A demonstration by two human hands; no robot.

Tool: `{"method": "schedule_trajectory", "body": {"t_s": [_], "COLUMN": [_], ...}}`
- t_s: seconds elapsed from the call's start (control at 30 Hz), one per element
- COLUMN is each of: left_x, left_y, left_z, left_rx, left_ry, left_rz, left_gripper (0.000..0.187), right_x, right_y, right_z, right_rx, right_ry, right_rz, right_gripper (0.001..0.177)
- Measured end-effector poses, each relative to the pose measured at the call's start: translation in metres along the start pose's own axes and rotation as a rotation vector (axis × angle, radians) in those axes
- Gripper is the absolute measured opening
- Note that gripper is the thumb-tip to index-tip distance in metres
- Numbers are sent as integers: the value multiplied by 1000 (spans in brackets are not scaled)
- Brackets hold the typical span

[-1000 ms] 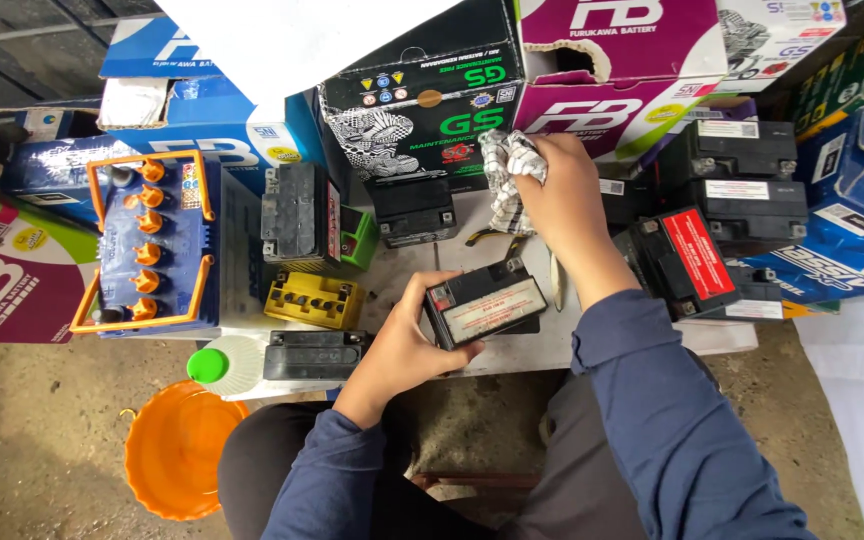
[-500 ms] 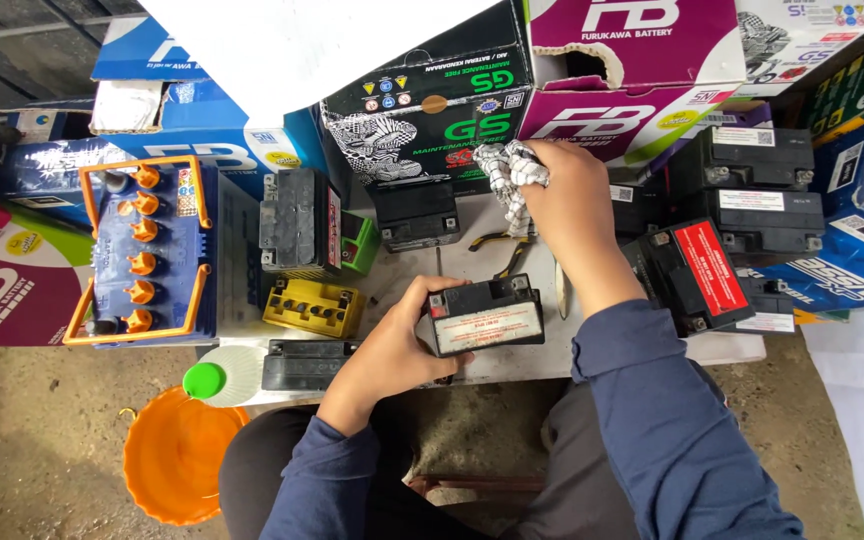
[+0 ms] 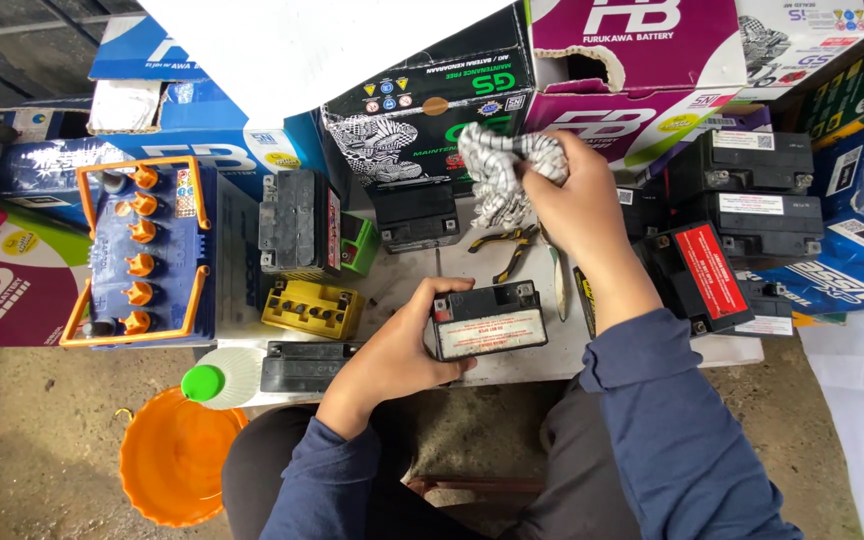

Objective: Cleaning and inspecting a small lead-acid battery using a screwdriver and a cloth

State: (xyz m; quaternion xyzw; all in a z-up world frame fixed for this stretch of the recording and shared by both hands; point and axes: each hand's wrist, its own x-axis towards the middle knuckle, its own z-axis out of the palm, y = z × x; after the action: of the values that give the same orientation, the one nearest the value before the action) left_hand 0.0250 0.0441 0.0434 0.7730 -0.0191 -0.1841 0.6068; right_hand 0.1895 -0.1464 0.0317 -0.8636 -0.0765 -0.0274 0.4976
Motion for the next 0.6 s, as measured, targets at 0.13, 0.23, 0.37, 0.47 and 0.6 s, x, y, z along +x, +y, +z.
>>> {"method": "schedule_trajectory", "body": {"t_s": [0.13,0.23,0.37,0.47,0.6], "left_x": [-2,-2,-2,-3,-1], "left_y": [1,3,-3,0,-18], "left_z": [-1,-2,-6,-21,-36], "left_rx": [3,-6,-23,-73,-380], "left_ry": [-3,-3,-16,-23,93], "left_rz": [-3,13,45,71,317], "left_gripper": [79,74,81,106,121], "right_x": [-8,-6,1,-1,-7], "right_y": [-14,-15,-7,-17,-39], "right_z": [3,13,36,38,21], "right_rx": [-37,-125,-191,-185,-55], "right_ry": [34,41,-39,-91,-126], "right_rz": [-119,-316,-370,-395,-503], "right_gripper": [37,36,40,38,32]}}
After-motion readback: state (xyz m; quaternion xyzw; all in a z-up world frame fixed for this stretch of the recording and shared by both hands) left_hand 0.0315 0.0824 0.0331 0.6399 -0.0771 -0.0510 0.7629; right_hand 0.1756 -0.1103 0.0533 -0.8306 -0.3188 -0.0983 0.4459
